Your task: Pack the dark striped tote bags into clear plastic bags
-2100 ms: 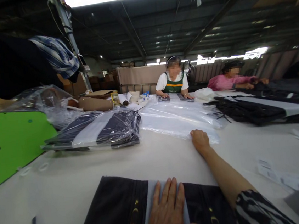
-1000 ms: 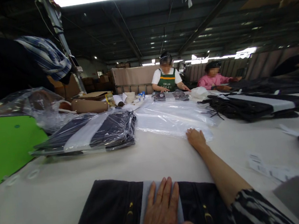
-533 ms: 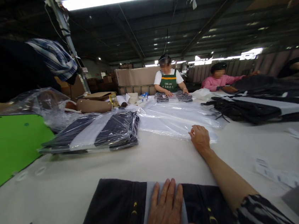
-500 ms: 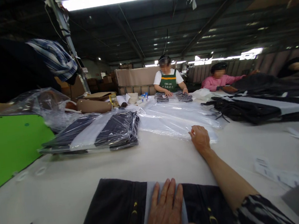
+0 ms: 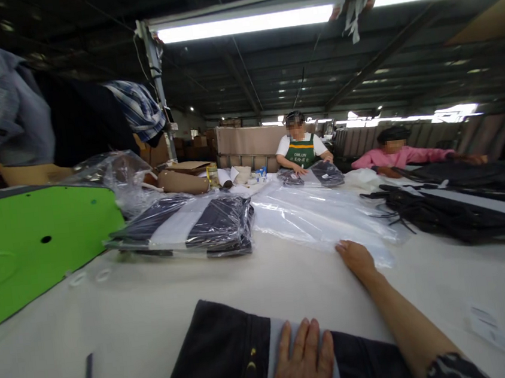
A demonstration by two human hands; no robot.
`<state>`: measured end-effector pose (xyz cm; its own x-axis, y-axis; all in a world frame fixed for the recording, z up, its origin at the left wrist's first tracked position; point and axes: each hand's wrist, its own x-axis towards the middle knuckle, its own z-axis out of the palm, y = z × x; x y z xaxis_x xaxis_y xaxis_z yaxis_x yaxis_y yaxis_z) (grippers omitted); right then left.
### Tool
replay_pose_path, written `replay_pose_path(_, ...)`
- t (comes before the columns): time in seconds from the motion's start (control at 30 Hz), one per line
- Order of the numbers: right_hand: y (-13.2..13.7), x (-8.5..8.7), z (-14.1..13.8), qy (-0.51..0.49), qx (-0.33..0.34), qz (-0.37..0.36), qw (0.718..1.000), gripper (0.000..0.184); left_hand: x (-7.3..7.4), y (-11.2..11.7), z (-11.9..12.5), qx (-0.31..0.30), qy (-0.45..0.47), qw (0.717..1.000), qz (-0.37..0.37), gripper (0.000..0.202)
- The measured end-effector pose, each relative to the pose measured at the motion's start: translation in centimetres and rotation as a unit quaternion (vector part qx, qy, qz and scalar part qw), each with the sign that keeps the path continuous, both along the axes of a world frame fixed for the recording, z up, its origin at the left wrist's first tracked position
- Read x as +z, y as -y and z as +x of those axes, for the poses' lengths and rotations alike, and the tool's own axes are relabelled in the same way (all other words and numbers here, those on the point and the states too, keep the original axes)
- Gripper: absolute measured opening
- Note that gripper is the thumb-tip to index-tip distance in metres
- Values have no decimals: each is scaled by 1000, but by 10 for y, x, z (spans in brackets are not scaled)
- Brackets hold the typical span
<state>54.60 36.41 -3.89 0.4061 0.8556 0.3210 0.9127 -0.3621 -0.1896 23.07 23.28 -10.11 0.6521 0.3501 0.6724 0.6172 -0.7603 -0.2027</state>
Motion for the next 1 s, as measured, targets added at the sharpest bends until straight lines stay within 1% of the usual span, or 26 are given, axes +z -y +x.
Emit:
replay_pose_path(0.1,2,3,-3,-11,0,12,1000,34,-1,1,-1,5,-12,1000,2,43)
replay_pose_path(0.23,8,6,-7,-28,-16,58,998,40,7,3,1,10,24,999,18,41)
replay_pose_path(0.37,12,11,-10,-35,-14,108,993,43,13,4,2,-6,50,998,29,52)
replay_pose_path(0.47,14,16,-15,-39,-24,137,990,44,11,3,3,-2,45,999,27,42)
replay_pose_path(0.53,14,19,-21,-49,-7,125,991,36,8,2,2,-5,37,999,17,41)
replay_pose_path(0.57,13,21,-25,-57,11,109,992,30,7,2,1,-13,31,999,5,45)
replay_pose_path(0.6,12,25,-29,-66,30,93,993,25,8,3,0,-23,21,999,-15,52)
replay_pose_path(0.67,8,39,-35,-89,49,73,992,25,13,5,-3,-35,-7,996,-82,70)
replay_pose_path(0.7,6,51,-37,-101,47,74,991,27,18,7,-4,-37,-23,991,-123,77)
replay_pose_path(0.73,3,67,-37,-114,41,80,989,30,25,9,-6,-37,-40,984,-167,82)
replay_pose_path(0.77,1,87,-36,-128,34,90,987,33,32,12,-7,-37,-55,976,-208,84)
replay_pose_path(0.8,-1,111,-34,-143,30,102,984,35,40,14,-8,-38,-66,967,-244,85)
replay_pose_path(0.83,-1,137,-32,-160,28,117,980,36,48,17,-10,-40,-73,958,-274,83)
replay_pose_path(0.9,6,196,-31,-200,33,155,967,37,62,22,-11,-41,-70,942,-325,79)
replay_pose_path(0.93,13,226,-33,-222,40,177,958,37,68,23,-12,-38,-58,935,-348,77)
replay_pose_path(1.0,36,283,-43,-266,63,222,936,39,78,24,-13,-36,-25,919,-391,73)
